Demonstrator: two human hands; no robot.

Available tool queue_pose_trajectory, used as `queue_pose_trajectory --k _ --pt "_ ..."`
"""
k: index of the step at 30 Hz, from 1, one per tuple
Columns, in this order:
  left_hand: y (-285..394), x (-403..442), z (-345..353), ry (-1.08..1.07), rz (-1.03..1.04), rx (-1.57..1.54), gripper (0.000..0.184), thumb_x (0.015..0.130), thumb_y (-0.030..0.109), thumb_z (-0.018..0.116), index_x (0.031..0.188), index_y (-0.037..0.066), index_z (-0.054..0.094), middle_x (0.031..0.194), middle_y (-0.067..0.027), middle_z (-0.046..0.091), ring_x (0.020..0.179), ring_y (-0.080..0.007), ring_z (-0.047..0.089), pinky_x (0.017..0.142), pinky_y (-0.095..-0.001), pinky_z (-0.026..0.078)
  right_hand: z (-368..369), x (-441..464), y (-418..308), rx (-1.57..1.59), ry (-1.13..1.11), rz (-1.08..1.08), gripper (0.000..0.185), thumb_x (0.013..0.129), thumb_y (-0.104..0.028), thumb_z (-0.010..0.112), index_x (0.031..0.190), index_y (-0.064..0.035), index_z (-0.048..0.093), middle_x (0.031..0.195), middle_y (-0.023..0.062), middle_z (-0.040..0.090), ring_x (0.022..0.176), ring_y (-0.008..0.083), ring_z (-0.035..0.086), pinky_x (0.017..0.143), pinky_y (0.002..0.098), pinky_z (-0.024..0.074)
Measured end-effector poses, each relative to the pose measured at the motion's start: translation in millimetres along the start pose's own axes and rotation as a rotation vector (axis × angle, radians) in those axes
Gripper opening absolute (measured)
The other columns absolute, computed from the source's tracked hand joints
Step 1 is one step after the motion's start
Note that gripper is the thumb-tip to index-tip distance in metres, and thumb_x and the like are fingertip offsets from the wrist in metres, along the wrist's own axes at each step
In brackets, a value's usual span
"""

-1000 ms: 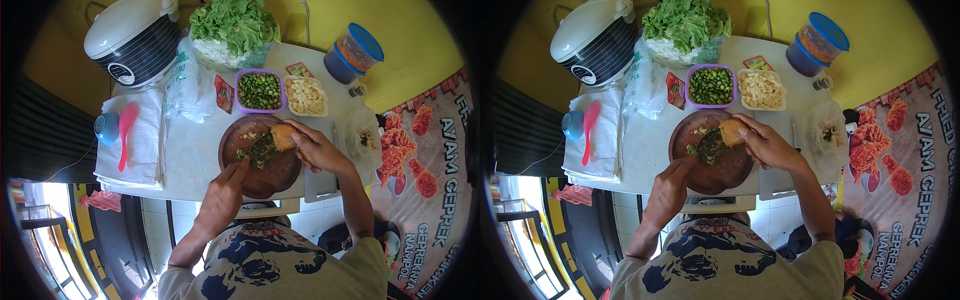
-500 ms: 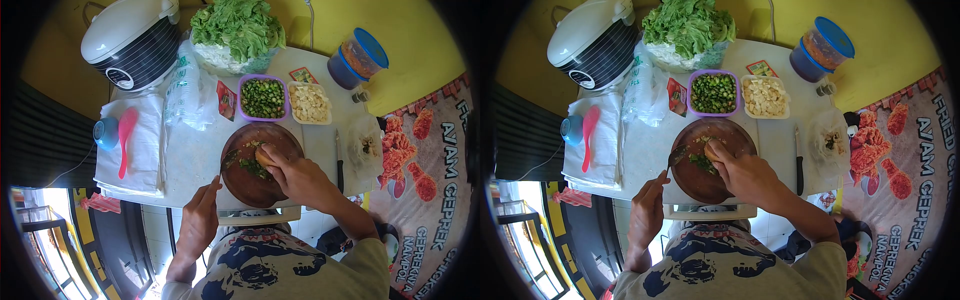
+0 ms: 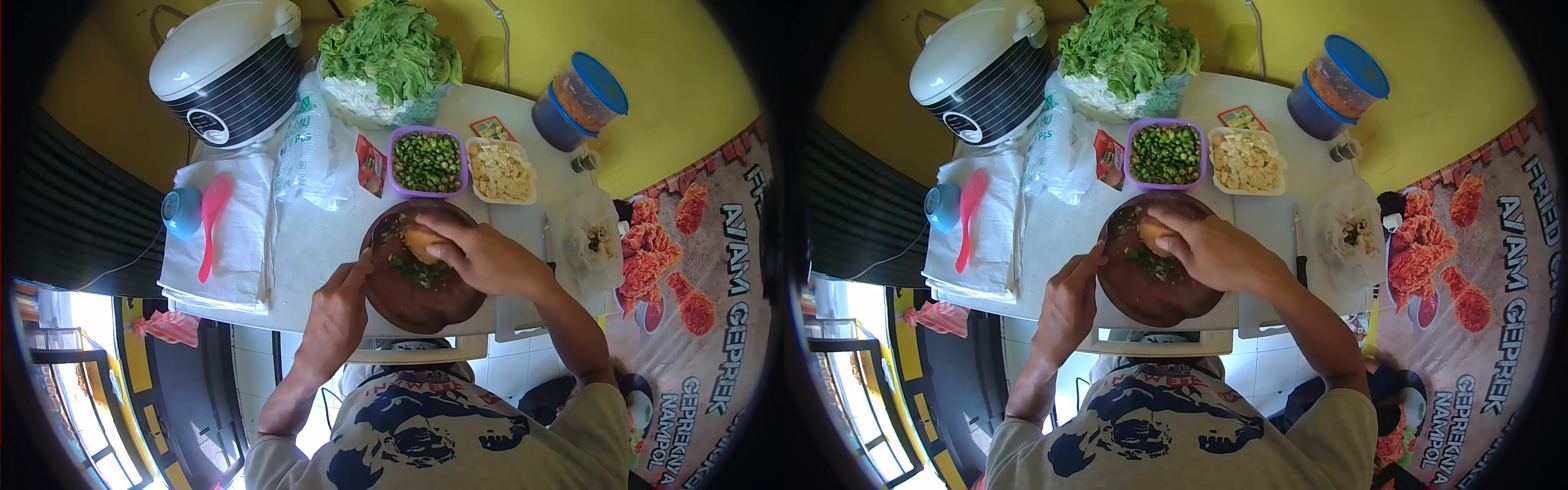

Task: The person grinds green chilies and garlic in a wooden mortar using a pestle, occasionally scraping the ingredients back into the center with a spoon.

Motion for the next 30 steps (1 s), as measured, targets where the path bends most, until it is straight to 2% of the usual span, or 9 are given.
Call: queue_pose_trajectory --k 1,3,6,10,12,13,20,25,30 --pt "5 7 2 0.001 0.056 -0.019 0.047 0.095 -0.015 0.05 0.14 -0.005 0.061 0.115 -0.0252 0.072 0.102 -0.0422 0.073 0.085 -0.0432 0.058 -9 -10 -1 -0.005 0.003 0.0 0.052 0.11 -0.029 0.055 0.158 -0.0137 0.045 0.078 0.0197 0.071 0.059 0.0373 0.067 0.057 0.0485 0.053" --pt "15 15 6 -0.051 0.075 -0.044 0.05 0.092 -0.015 0.051 0.139 -0.005 0.061 0.116 -0.0251 0.071 0.105 -0.0441 0.072 0.088 -0.0448 0.058 5 -55 33 0.611 -0.29 0.742 0.055 0.114 -0.033 0.048 0.164 -0.0143 0.036 0.079 0.0077 0.062 0.052 0.0165 0.059 0.05 0.0324 0.0475" --pt "25 7 16 -0.115 0.131 -0.035 0.05 0.091 -0.016 0.051 0.139 -0.004 0.062 0.117 -0.0247 0.071 0.106 -0.0439 0.072 0.09 -0.0437 0.058 -2 -89 29 0.78 -0.18 0.945 0.056 0.116 -0.036 0.044 0.166 -0.0144 0.031 0.078 0.0003 0.05 0.053 0.0036 0.046 0.048 0.0212 0.0393" --pt "35 -13 14 -0.183 0.147 -0.101 0.049 0.092 -0.016 0.052 0.138 -0.004 0.063 0.117 -0.024 0.072 0.107 -0.0424 0.073 0.09 -0.0433 0.058 8 -112 29 0.713 -0.122 0.96 0.057 0.114 -0.032 0.048 0.166 -0.0142 0.032 0.082 0.0071 0.061 0.057 0.013 0.059 0.05 0.0284 0.0471" --pt "34 -18 1 -0.128 0.135 -0.1 0.051 0.09 -0.018 0.053 0.138 -0.004 0.062 0.113 -0.0262 0.07 0.099 -0.0447 0.072 0.082 -0.0463 0.059 7 -91 -3 0.145 -0.001 0.374 0.06 0.112 -0.028 0.052 0.166 -0.0165 0.03 0.099 0.0213 0.072 0.069 0.0339 0.073 0.056 0.0362 0.056" --pt "33 -20 -3 -0.129 0.135 -0.101 0.051 0.09 -0.018 0.053 0.138 -0.004 0.062 0.113 -0.0262 0.07 0.099 -0.0447 0.072 0.082 -0.0463 0.059 10 -84 -20 0.085 0.024 0.305 0.059 0.109 -0.026 0.055 0.164 -0.0175 0.034 0.113 0.0331 0.069 0.084 0.0487 0.073 0.061 0.0468 0.0601" --pt "11 -26 -25 -0.012 -0.03 -0.049 0.045 0.094 -0.016 0.054 0.136 -0.005 0.064 0.114 -0.0248 0.072 0.1 -0.0412 0.075 0.083 -0.0425 0.06 20 -34 -29 -0.233 -0.173 0.399 0.054 0.108 -0.027 0.056 0.157 -0.0129 0.04 0.102 0.0357 0.069 0.076 0.0489 0.072 0.064 0.0568 0.0593" --pt "5 -24 -21 -0.035 -0.05 -0.058 0.045 0.093 -0.016 0.054 0.136 -0.006 0.063 0.114 -0.0255 0.072 0.099 -0.0421 0.075 0.082 -0.0443 0.06 21 -12 -24 -0.195 -0.405 0.357 0.048 0.105 -0.026 0.059 0.149 -0.0092 0.049 0.071 0.0224 0.07 0.068 0.0463 0.071 0.06 0.056 0.057" --pt "6 -25 -22 -0.041 -0.071 -0.04 0.047 0.094 -0.016 0.051 0.138 -0.005 0.063 0.112 -0.0235 0.074 0.093 -0.0368 0.074 0.082 -0.0386 0.057 20 -6 -24 -0.166 -0.48 0.395 0.046 0.104 -0.025 0.06 0.145 -0.0066 0.051 0.074 0.0245 0.07 0.069 0.0466 0.07 0.063 0.0559 0.0566"
Point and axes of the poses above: each hand's wrist, its own x-axis towards the middle knuckle, its own z-axis out of the palm, y = z × x, the point moved 9 cm from there along x, towards the middle knuckle
